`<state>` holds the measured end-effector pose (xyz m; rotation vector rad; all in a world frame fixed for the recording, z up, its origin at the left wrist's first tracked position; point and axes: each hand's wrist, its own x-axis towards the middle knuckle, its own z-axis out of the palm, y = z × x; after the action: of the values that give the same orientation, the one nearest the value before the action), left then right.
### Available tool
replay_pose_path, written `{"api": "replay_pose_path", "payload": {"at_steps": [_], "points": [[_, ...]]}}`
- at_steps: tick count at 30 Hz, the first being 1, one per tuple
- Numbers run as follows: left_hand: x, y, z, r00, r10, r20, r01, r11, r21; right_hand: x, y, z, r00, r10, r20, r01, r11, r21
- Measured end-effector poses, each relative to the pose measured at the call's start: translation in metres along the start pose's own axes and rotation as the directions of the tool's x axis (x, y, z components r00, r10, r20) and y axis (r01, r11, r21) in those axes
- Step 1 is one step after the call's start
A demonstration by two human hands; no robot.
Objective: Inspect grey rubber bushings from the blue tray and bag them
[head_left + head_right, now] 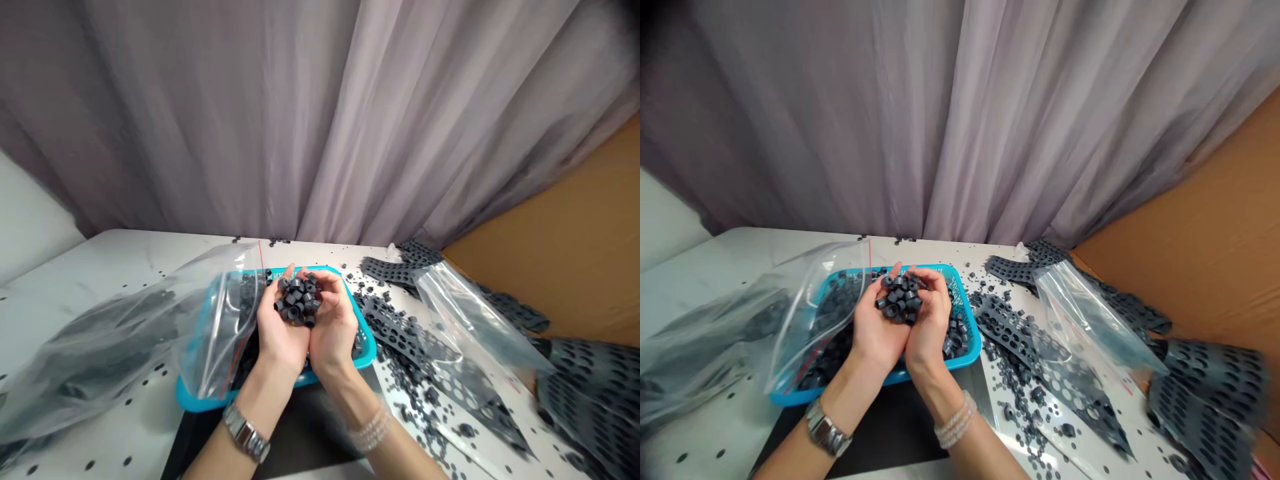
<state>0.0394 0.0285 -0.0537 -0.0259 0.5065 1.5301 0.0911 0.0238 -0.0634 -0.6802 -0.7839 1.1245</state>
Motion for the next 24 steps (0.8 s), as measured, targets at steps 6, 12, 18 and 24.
{"api": "replay_pose_path", "payload": {"at_steps": [6,12,18,24], "points": [[-0.004,-0.006,0.002,0.998,0.026,-0.063,-0.026,1.0,0.008,0.008,-0.007,0.001,0.947,0.271,-0.172,-0.17,0.877,0.449],[-0.005,-0.008,0.006,0.974,-0.016,-0.226,0.011,1.0,-0.02,0.016,-0.011,-0.002,0.916,0.376,-0.138,-0.248,0.802,0.543],[-0.01,-0.011,0.009,0.957,-0.099,-0.274,0.083,0.994,-0.069,0.02,-0.013,-0.005,0.924,0.362,-0.127,-0.269,0.847,0.458],[-0.005,-0.004,0.009,0.947,-0.141,-0.289,0.11,0.987,-0.12,0.025,-0.011,-0.009,0.904,0.394,-0.167,-0.307,0.869,0.389]]}}
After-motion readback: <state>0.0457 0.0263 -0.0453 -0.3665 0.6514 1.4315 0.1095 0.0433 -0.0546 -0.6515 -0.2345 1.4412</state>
